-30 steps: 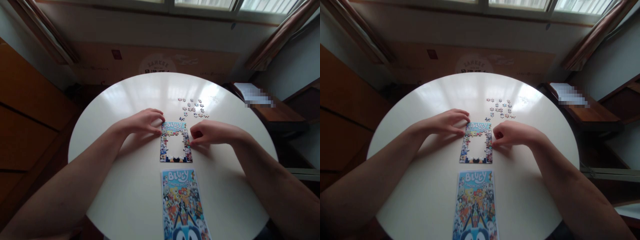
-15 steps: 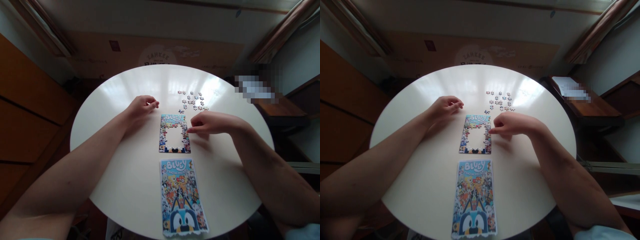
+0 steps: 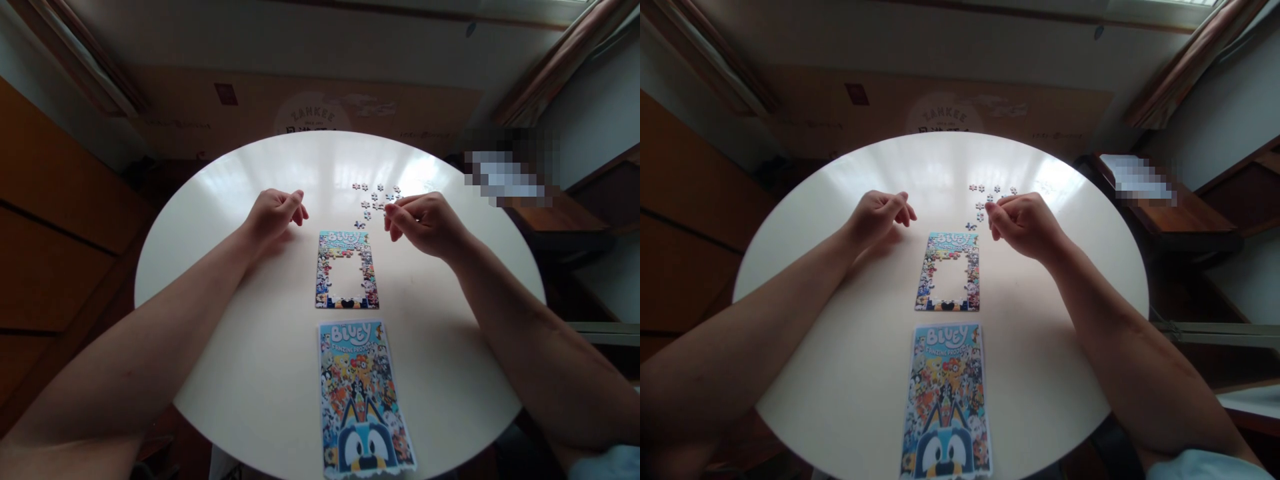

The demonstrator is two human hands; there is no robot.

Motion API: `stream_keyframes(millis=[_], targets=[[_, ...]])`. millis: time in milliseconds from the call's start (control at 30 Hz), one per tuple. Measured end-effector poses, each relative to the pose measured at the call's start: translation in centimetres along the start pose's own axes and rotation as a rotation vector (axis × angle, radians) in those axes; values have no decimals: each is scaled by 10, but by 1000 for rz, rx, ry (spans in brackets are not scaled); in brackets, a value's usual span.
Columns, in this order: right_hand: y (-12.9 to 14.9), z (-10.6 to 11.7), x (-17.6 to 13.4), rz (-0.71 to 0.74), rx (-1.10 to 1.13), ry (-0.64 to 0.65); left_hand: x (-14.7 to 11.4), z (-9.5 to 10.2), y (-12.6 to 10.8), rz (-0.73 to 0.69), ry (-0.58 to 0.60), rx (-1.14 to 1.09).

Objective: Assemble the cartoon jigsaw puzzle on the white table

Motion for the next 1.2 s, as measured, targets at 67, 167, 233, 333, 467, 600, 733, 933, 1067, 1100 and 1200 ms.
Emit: stream_keyframes(millis=[67, 167, 233, 333, 467, 600, 733, 933, 1067, 1100, 1200], targets=[[-4, 10, -1, -33, 32, -176, 1, 0, 1, 7, -1, 3], [-10, 23, -4, -69, 77, -423, 2, 2, 2, -3, -15, 17], [-15, 29, -7, -109, 82, -547, 3, 5, 3, 0, -30, 34], [-29, 35, -11, -179, 81, -680, 4, 8, 9, 38, -34, 52], [-57, 37, -14, -305, 80, -793, 4, 14, 22, 144, -85, -17], [-93, 33, -18, -443, 168, -888, 4, 17, 29, 196, -94, -84], [-127, 24, -23, -641, 196, -865, 5, 17, 25, 126, -41, -9], [-139, 12, -9, -622, -16, -482, 6, 19, 17, 57, -20, 136], [-144, 10, -8, -656, -157, -332, 5, 19, 11, 32, -15, 162], [-146, 9, -9, -673, -179, -289, 5, 18, 11, 31, -13, 165], [-151, 2, -13, -698, -189, -104, 5, 17, 11, 39, -6, 169]])
Point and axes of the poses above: each hand's wrist, its own x-axis towards the middle knuckle, its own z-axis out of the back of the hand, y = z × x, the point moved 7 cm from there along x, towards the middle knuckle, and after that the axes turned 14 degrees about -x, right-handed, at the moved point
